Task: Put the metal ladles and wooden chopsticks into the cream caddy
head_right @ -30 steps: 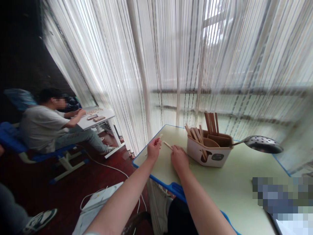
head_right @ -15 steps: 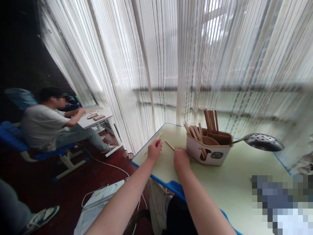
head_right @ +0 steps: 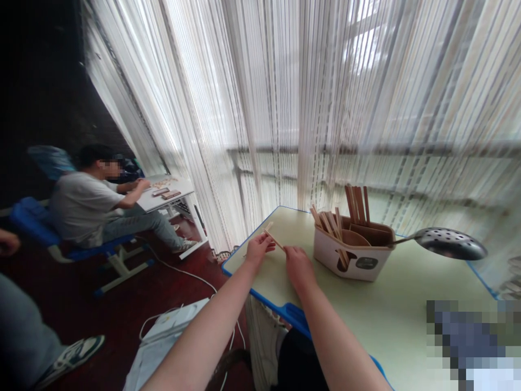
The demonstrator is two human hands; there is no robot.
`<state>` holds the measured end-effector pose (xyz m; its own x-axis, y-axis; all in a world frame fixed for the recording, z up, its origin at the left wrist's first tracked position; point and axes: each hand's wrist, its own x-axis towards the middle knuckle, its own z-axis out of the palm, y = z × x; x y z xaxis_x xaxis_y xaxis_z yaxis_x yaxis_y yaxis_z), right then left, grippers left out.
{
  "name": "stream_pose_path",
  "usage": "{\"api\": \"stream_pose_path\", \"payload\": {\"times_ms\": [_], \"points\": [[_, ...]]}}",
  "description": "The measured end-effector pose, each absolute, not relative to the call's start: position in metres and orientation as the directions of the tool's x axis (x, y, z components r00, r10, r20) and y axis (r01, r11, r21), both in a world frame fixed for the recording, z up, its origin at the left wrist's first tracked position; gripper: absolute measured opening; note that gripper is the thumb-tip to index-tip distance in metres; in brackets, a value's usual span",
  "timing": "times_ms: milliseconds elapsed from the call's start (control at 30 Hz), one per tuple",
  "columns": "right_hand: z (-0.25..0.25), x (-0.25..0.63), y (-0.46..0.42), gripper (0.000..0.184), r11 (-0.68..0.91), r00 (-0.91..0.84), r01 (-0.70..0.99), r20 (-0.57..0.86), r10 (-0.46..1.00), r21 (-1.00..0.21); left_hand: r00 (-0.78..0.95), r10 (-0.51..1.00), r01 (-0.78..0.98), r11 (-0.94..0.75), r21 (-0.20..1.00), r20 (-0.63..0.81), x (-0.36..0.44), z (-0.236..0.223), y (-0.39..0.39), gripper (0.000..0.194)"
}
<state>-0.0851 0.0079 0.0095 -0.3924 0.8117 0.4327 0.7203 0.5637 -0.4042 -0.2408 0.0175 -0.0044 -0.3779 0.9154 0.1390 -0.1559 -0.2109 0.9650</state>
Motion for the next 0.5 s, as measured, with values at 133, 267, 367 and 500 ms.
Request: {"api": "stream_pose_path", "payload": {"times_ms": [133,267,367,500], "points": [[0.0089,-0.0864,0.0076,0.032,0.578,-0.4,0.696,0.439,0.804,-0.426,-0.405,0.908,-0.284,-0.232,0.93,0.103,-0.2414,-0.0006,0.0143,0.032],[0.0118,-0.0859,0.0043,0.032,0.594,-0.415,0.707,0.454,0.788,-0.384,-0.431,0.9,-0.316,-0.217,0.924,0.064,-0.2412,0.0016,0.0143,0.032],[0.014,-0.0851,0.0014,0.03,0.614,-0.436,0.711,0.469,0.768,-0.344,-0.437,0.898,-0.323,-0.209,0.923,0.05,-0.2408,0.0023,0.0153,0.033],[0.0153,-0.0841,0.0,0.026,0.6,-0.427,0.739,0.476,0.769,-0.306,-0.431,0.9,-0.31,-0.213,0.926,0.063,-0.2399,0.0035,0.0146,0.032]]}}
